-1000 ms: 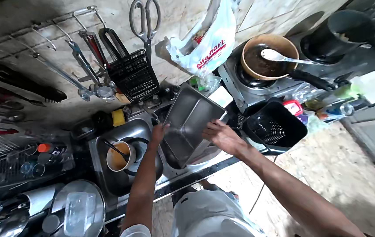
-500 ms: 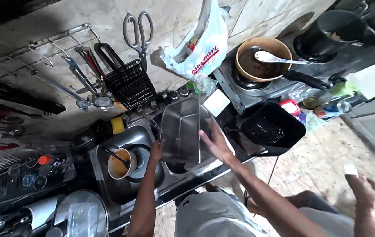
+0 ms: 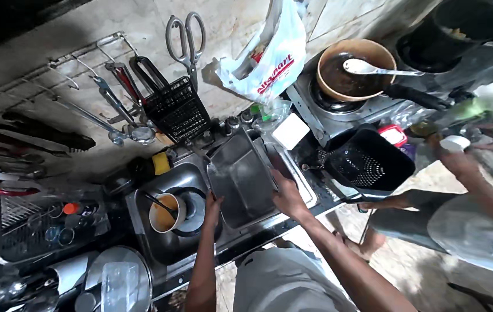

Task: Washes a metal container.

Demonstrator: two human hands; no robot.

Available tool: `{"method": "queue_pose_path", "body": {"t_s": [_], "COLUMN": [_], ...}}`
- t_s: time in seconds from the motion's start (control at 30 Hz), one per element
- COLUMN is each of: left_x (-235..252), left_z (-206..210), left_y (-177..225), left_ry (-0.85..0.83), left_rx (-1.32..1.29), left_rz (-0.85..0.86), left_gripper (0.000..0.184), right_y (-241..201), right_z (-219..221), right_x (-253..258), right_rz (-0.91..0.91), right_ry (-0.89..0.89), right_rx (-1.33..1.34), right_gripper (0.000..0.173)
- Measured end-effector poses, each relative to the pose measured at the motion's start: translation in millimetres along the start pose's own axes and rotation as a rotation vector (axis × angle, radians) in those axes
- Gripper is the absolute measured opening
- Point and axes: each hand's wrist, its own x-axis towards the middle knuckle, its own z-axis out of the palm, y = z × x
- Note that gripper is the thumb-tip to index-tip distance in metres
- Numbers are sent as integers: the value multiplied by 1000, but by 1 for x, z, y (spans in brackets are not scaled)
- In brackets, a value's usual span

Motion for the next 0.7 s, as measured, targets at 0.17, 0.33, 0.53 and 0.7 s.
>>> {"method": "queue_pose_path", "body": {"t_s": [0.17,0.33,0.53,0.7], "left_x": [25,66,90,90], "left_z": [13,23,38,53], "left_y": [20,45,46,58], "left_ry": [33,77,146,114], "left_rx": [1,-73,-357,-364], "left_rz": [-50,-166,-194,-208], "left_gripper": [89,73,33,41], "right_y": [-1,-12,-13,-7], "right_z": [-16,-37,-58,-69], "right_x": [0,2,14,14], "right_rz": [41,49,45,90], "right_ry": [-2,-16,-32,-9], "right_rx": [-8,-55,-60,-104], "right_gripper": [66,63,58,56]}}
